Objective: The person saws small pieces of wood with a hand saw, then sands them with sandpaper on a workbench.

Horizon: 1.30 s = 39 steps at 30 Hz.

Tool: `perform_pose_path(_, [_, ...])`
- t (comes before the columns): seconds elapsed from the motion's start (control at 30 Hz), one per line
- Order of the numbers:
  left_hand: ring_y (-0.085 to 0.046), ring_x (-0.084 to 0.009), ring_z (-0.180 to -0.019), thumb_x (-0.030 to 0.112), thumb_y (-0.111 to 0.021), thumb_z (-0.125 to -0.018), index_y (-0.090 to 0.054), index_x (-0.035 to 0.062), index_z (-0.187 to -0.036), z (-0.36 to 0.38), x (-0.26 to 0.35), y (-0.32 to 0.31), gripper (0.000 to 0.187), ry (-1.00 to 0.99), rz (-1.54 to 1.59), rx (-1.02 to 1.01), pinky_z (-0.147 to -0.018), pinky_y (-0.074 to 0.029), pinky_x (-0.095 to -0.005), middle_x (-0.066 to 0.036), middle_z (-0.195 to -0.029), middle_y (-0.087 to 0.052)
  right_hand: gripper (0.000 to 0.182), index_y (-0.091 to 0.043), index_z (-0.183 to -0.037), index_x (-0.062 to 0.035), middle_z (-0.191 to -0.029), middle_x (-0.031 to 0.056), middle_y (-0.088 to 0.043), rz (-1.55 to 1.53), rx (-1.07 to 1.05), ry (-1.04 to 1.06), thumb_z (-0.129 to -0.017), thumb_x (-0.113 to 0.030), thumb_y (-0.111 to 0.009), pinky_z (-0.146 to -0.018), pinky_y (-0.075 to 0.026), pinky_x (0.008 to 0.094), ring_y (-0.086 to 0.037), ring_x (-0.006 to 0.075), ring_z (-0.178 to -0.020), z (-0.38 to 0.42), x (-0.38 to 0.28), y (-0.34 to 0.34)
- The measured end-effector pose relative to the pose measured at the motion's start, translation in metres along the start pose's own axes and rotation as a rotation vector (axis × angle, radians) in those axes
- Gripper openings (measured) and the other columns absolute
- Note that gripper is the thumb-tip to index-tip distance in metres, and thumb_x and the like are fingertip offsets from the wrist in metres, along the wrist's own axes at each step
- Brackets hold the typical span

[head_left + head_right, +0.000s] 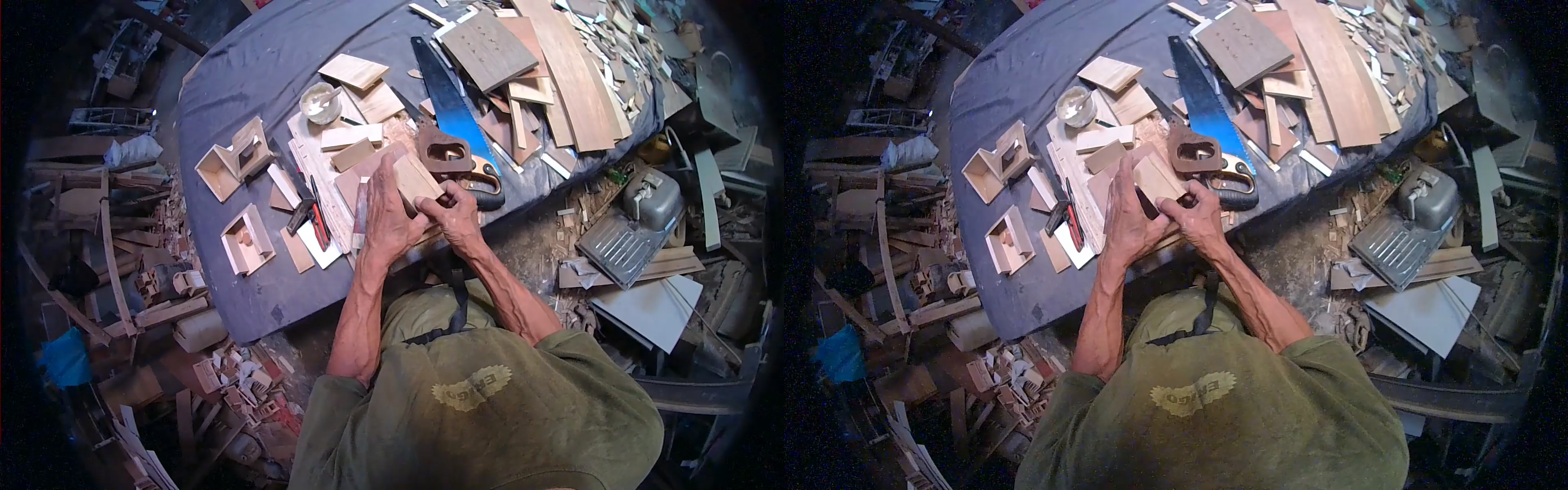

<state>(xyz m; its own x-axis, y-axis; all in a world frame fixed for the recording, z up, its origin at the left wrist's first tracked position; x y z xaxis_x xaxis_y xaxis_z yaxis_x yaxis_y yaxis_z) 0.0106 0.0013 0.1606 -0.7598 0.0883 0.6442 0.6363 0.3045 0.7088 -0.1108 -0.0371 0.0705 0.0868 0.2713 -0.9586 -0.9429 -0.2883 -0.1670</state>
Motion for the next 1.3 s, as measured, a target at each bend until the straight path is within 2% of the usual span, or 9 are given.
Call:
perform_pose_path(0.43, [-0.047,-0.0468,-0.126,0.015,-0.080,-0.067,-0.010,-0.0095,-0.153,0.012,-0.017,-0.004,0.114,0.012,-0.037,-0.025,-0.110,-0.034,-0.0522,-0.031,-0.138,-0.044,0.024,-0.067,-0.096,0.0013,-0.082,0.0042,-0.066,0.031,-0.001,-0.027,-0.081,-0.012,-0.080,-0.067,-0.047,0.0255,-0.060,0.0103,-0.075,0.007,0.000,-0.006])
perform_pose_path(0.53, [-0.048,-0.0401,-0.128,0.011,-0.079,-0.074,-0.011,-0.0051,-0.154,0.017,-0.018,0.004,0.106,0.153,0.275,-0.051,-0.108,-0.040,-0.0505,-0.028,-0.139,-0.044,0.024,-0.066,-0.099,-0.0001,-0.085,0.0037,-0.067,-0.097,-0.011,-0.090,-0.083,-0.012,-0.078,-0.067,-0.048,0.0246,-0.061,0.0097,-0.076,0.005,0.018,-0.005])
perform_pose_path(0.63, [-0.044,-0.0303,-0.136,0.008,-0.076,-0.080,-0.008,0.0028,-0.155,0.030,-0.045,0.004,0.101,0.392,0.930,0.046,-0.110,-0.043,-0.0400,-0.022,-0.151,-0.031,0.025,-0.065,-0.105,-0.0013,-0.089,0.0035,-0.068,-0.186,-0.076,-0.166,-0.085,-0.013,-0.077,-0.069,-0.050,0.0232,-0.063,0.0090,-0.079,0.003,0.027,-0.011])
perform_pose_path(0.8, [-0.067,-0.0142,-0.094,0.013,-0.065,-0.098,-0.059,-0.0037,-0.131,0.050,-0.078,-0.003,0.038,0.612,1.111,0.152,-0.083,-0.053,-0.0271,-0.008,-0.111,-0.070,0.029,-0.065,-0.110,-0.0016,-0.096,0.0048,-0.070,-0.242,-0.229,-0.182,-0.086,-0.011,-0.077,-0.072,-0.053,0.0217,-0.066,0.0102,-0.083,0.003,0.030,-0.035])
perform_pose_path(0.87, [-0.067,-0.0135,-0.094,0.013,-0.066,-0.098,-0.060,-0.0049,-0.130,0.054,-0.088,-0.004,0.037,0.587,1.080,0.219,-0.083,-0.053,-0.0264,-0.009,-0.113,-0.070,0.030,-0.065,-0.113,-0.0011,-0.096,0.0052,-0.070,-0.214,-0.257,-0.185,-0.086,-0.009,-0.077,-0.072,-0.054,0.0227,-0.067,0.0108,-0.085,0.006,0.029,-0.045])
perform_pose_path(1.0, [-0.068,-0.0146,-0.096,0.005,-0.064,-0.096,-0.061,-0.0079,-0.125,0.071,-0.107,0.023,0.032,0.584,1.015,0.370,-0.088,-0.052,-0.0281,-0.011,-0.111,-0.071,0.029,-0.063,-0.116,0.0025,-0.095,0.0071,-0.070,0.009,-0.557,-0.168,-0.090,-0.006,-0.072,-0.077,-0.058,0.0264,-0.069,0.0135,-0.086,0.004,0.012,-0.072])
perform_pose_path(1.1, [-0.068,-0.0142,-0.095,0.005,-0.062,-0.097,-0.063,-0.0078,-0.122,0.098,-0.128,0.059,0.028,0.615,0.932,0.482,-0.086,-0.053,-0.0285,-0.010,-0.109,-0.071,0.025,-0.065,-0.112,0.0024,-0.092,0.0076,-0.071,0.259,-0.475,-0.038,-0.091,-0.009,-0.072,-0.073,-0.057,0.0271,-0.068,0.0149,-0.079,-0.028,0.013,-0.065])
perform_pose_path(1.13, [-0.068,-0.0141,-0.095,0.005,-0.061,-0.097,-0.063,-0.0074,-0.121,0.111,-0.140,0.068,0.027,0.643,0.921,0.521,-0.086,-0.053,-0.0283,-0.010,-0.109,-0.071,0.028,-0.072,-0.101,0.0014,-0.083,0.0129,-0.071,0.517,-0.334,0.148,-0.085,-0.021,-0.077,-0.068,-0.054,0.0375,-0.068,0.0205,-0.075,-0.035,-0.008,-0.065])
perform_pose_path(1.3, [-0.070,-0.0198,-0.095,0.009,-0.061,-0.099,-0.060,-0.0049,-0.128,0.174,-0.191,0.088,0.032,0.761,0.947,0.708,-0.082,-0.057,-0.0331,-0.011,-0.114,-0.069,0.041,-0.072,-0.081,-0.0010,-0.074,0.0200,-0.069,0.931,-0.455,0.380,-0.085,-0.041,-0.074,-0.066,-0.052,0.0479,-0.067,0.0400,-0.071,-0.049,-0.029,-0.156])
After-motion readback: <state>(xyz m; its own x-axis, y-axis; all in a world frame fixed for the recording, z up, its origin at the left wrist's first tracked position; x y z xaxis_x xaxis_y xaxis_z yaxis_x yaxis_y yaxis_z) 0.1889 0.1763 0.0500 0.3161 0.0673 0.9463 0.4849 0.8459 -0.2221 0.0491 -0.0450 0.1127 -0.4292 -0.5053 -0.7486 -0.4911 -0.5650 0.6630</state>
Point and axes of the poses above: each hand's wrist, its own z-axis away from the middle knuckle, its own y-axis out of the back of the hand, x = y × z, the point moved 10 cm from there along -z, towards the middle knuckle
